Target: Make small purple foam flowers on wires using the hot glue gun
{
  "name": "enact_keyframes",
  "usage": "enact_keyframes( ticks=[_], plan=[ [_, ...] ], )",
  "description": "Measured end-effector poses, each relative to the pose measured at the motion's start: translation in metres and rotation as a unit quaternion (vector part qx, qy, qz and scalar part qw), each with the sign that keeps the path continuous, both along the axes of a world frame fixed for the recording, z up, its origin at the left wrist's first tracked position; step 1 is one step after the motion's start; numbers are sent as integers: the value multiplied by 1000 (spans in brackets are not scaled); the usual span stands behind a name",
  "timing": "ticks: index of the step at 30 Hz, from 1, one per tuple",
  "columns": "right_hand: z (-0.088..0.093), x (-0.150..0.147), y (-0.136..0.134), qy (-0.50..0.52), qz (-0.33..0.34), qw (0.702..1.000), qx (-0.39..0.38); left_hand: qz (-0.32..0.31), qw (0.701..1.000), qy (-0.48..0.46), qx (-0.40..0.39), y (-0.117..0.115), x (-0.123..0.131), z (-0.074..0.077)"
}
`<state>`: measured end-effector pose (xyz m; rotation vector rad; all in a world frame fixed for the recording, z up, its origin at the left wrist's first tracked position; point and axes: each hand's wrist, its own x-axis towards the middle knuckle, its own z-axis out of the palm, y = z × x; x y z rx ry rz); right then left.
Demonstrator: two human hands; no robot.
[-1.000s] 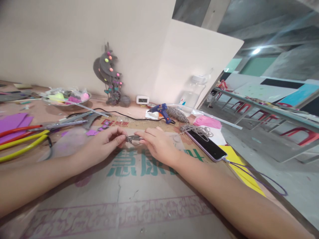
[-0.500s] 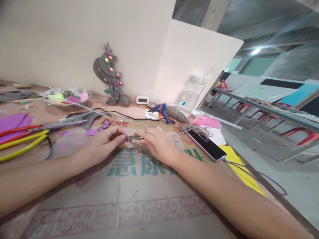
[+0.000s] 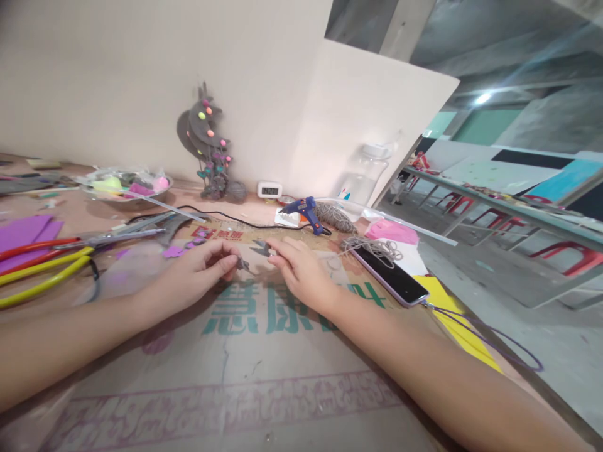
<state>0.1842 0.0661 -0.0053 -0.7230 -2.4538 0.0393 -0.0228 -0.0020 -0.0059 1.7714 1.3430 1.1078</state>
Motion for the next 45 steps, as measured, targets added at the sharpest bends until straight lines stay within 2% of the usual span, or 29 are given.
enact_keyframes(
  ticks=[4, 7, 10, 14, 19, 27, 30, 34, 37, 45],
  plan=[
    [-4, -1, 10, 42, -42, 997, -38, -7, 1000, -3, 4, 1, 0, -1],
    [-1, -3, 15, 46, -60, 997, -34, -17, 1000, -17, -11, 2, 0, -2],
    [8, -7, 8, 79, -41, 996, -32, -18, 999, -43, -27, 3, 0, -1],
    [16, -15, -12, 65, -7, 994, -91, -7, 997, -63, -41, 3, 2, 2],
    [10, -22, -26, 34, 13, 994, -107, -33, 996, -69, -46, 2, 3, 4],
    [6, -23, -24, 89, -13, 972, -217, -68, 996, -52, -12, 4, -1, -2],
    [6, -22, -24, 77, 0, 976, -203, -72, 996, -41, -16, 4, -1, -1],
    [7, -19, -23, 39, -3, 991, -129, -48, 998, -25, -25, 3, 1, 1],
    [7, -16, -23, 47, -19, 995, -81, -37, 999, -8, -26, 2, 2, 3],
    [7, -14, -22, 112, -17, 987, -116, -55, 998, 21, -23, 1, 2, 3]
  ],
)
